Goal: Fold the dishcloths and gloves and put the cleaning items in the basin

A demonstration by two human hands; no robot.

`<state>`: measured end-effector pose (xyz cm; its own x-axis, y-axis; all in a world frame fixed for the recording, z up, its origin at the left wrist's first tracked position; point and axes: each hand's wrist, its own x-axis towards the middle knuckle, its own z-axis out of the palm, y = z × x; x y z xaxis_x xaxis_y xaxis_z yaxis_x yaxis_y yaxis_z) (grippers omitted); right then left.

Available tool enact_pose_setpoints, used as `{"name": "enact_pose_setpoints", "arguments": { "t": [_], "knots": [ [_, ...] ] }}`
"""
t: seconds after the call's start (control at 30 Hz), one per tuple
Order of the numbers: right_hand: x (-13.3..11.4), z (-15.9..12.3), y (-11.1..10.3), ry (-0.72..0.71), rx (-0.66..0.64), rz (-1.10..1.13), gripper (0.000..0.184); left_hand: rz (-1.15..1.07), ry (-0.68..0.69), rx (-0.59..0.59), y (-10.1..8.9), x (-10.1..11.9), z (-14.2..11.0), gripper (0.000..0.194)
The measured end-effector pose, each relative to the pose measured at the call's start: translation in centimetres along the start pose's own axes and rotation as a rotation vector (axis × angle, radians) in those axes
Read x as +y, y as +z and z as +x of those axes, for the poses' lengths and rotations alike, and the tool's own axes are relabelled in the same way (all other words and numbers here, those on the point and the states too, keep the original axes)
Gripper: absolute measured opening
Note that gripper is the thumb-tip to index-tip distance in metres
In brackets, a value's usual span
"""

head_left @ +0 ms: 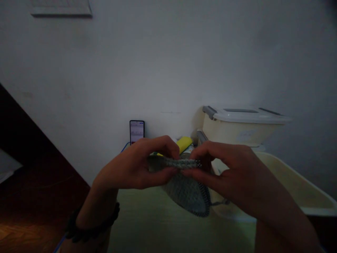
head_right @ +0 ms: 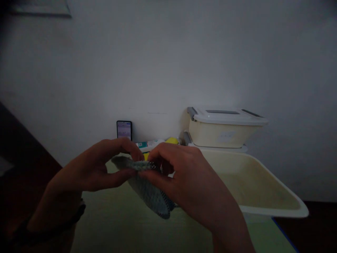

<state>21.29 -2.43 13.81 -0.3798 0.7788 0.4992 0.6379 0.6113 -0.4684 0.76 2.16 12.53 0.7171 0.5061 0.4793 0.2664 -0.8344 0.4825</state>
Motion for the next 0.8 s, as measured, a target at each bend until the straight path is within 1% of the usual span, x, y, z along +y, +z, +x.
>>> {"name": "enact_pose_setpoints", "arguments": {
  "t": [0.1, 0.17, 0.27, 0.5, 0.67, 0.73, 0.8],
  "knots": [
    [0.1, 0.0, 0.1, 0.033, 0.006, 0.012, 0.013, -0.002, -0.013, 0.030, 0.2, 0.2, 0.1, 0.016],
    [0.3, -0.1, 0.2, 0.051, 0.020, 0.060, 0.018, -0.007, -0.051, 0.060, 0.4, 0.1, 0.0, 0.015],
    [0.6, -0.2, 0.2, 0.040, 0.033, 0.129, 0.022, -0.020, -0.074, 0.092, 0.6, -0.2, 0.0, 0.013],
    [0.7, -0.1, -0.1, 0.019, 0.058, 0.055, 0.009, -0.030, -0.008, 0.106, 0.7, -0.5, 0.1, 0.015],
    [0.7, -0.1, 0.0, 0.039, 0.083, 0.044, 0.008, 0.018, -0.025, 0.102, 0.7, -0.4, 0.4, 0.012],
    [0.9, -0.2, 0.0, 0.061, 0.083, 0.066, 0.008, 0.006, -0.039, 0.134, 0.9, -0.3, 0.4, 0.013],
    [1.0, -0.2, 0.1, 0.078, 0.095, 0.094, 0.011, -0.027, -0.047, 0.194, 1.1, -0.3, 0.3, 0.019]
  ]
}}
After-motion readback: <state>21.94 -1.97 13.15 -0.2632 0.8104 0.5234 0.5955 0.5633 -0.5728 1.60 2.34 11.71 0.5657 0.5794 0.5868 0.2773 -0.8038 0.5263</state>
